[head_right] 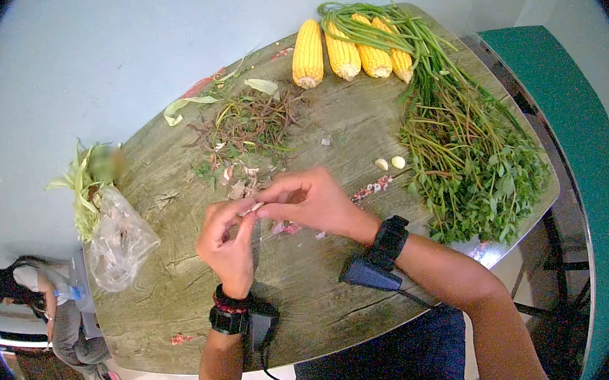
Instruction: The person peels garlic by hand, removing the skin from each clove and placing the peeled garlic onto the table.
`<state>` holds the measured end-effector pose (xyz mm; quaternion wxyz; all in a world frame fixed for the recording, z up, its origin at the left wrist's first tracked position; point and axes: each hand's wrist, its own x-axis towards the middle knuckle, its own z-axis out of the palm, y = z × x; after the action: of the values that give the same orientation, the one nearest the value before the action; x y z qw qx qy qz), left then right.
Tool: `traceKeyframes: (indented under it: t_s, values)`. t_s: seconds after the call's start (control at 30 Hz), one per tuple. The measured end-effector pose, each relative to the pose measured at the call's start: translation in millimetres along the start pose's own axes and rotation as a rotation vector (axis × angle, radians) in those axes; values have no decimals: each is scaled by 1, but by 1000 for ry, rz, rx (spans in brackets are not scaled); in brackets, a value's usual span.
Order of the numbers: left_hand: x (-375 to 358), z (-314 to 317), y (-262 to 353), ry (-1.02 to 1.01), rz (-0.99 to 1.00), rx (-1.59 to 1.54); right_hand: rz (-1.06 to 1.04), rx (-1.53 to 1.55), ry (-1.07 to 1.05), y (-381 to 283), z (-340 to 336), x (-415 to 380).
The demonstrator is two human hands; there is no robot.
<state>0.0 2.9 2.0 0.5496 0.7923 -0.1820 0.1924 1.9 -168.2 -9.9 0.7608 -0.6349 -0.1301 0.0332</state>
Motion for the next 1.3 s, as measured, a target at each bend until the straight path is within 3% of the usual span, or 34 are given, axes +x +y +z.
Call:
traceKeyframes:
  t_s: [0.1, 0.2, 0.27, 0.5, 0.6, 0.7, 0.87, 0.97, 1.07, 1.2, 1.23, 1.3]
  values:
    - [0, 1, -9, -4, 192, 63, 85, 68, -7, 1, -3, 0]
    - [-1, 0, -8, -2, 209, 48, 154, 101, -27, -4, -4, 1]
    - [-1, -1, -5, -13, 127, 10, 214, 103, -29, -11, -4, 1]
    - [-5, 5, -6, 40, -163, -271, 129, -32, 42, -8, -2, -2]
    - [-5, 0, -8, 28, -105, -181, 49, 8, 52, -6, -1, -3]
    - [1, 0, -1, -40, 140, -74, 28, 23, 78, -2, 0, -3]
    - [-3, 1, -3, 12, -16, -129, 51, 59, 126, 2, 5, -5]
    - [-2, 4, -6, 122, -137, -220, 110, 14, 332, -13, 3, -7]
    - [-10, 0, -22, 101, -136, -177, 146, -84, 376, -36, -16, -19]
    - [-5, -7, -20, -115, 101, 60, 71, -942, 438, -59, -57, -51]
    - [-4, -5, -18, -88, 73, 66, 66, -1107, 474, -65, -62, -58]
    - [-5, 0, -16, -40, 19, 78, 159, -1116, 498, -69, -72, -69]
